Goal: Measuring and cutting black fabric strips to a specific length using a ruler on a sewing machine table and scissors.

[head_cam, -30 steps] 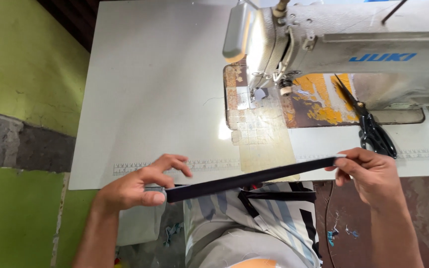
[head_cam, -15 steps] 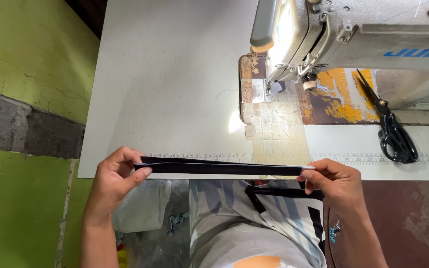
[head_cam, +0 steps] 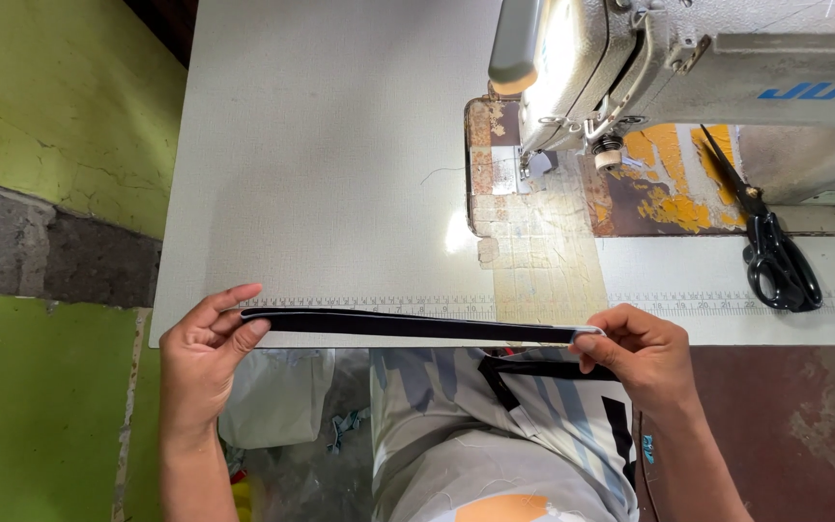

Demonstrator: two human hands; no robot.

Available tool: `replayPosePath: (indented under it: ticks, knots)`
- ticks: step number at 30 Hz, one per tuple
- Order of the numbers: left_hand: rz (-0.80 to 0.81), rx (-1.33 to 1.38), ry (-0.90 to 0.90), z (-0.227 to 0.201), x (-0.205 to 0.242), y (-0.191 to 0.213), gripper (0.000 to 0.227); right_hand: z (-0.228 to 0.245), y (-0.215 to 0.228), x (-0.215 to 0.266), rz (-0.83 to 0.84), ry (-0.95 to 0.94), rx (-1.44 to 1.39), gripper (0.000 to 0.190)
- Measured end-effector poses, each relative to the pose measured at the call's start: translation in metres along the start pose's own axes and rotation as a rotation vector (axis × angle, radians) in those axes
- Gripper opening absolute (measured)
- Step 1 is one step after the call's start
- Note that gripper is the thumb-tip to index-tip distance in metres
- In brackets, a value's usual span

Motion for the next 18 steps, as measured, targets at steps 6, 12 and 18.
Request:
replayPosePath:
  ticks: [6, 12, 18]
  knots:
    - [0.040, -0.036, 0.011, -0.028, 0.004, -0.009, 0.047, -0.007, -0.001, 0.000, 0.032, 0.010, -0.009, 0.010]
    - [0.007, -0.091, -0.028, -0.021, 0.000, 0.005, 0.051, -0.006, -0.010, -0.006, 0.046, -0.041, 0.049, 0.011]
    - [-0.018, -0.165, -0.110, -0.025, -0.015, 0.000, 0.037, 0.025, -0.037, -0.030, 0.038, -0.182, 0.232, 0.016]
Point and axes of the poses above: each hand's wrist, its own x-axis away from the middle knuckle, its own y-axis out of the back of the hand, z = x × y, the point moved 6 cm from there along -x, towards the middle knuckle, and after that the axes turned 5 degrees about -z, right-handed, at the moved point
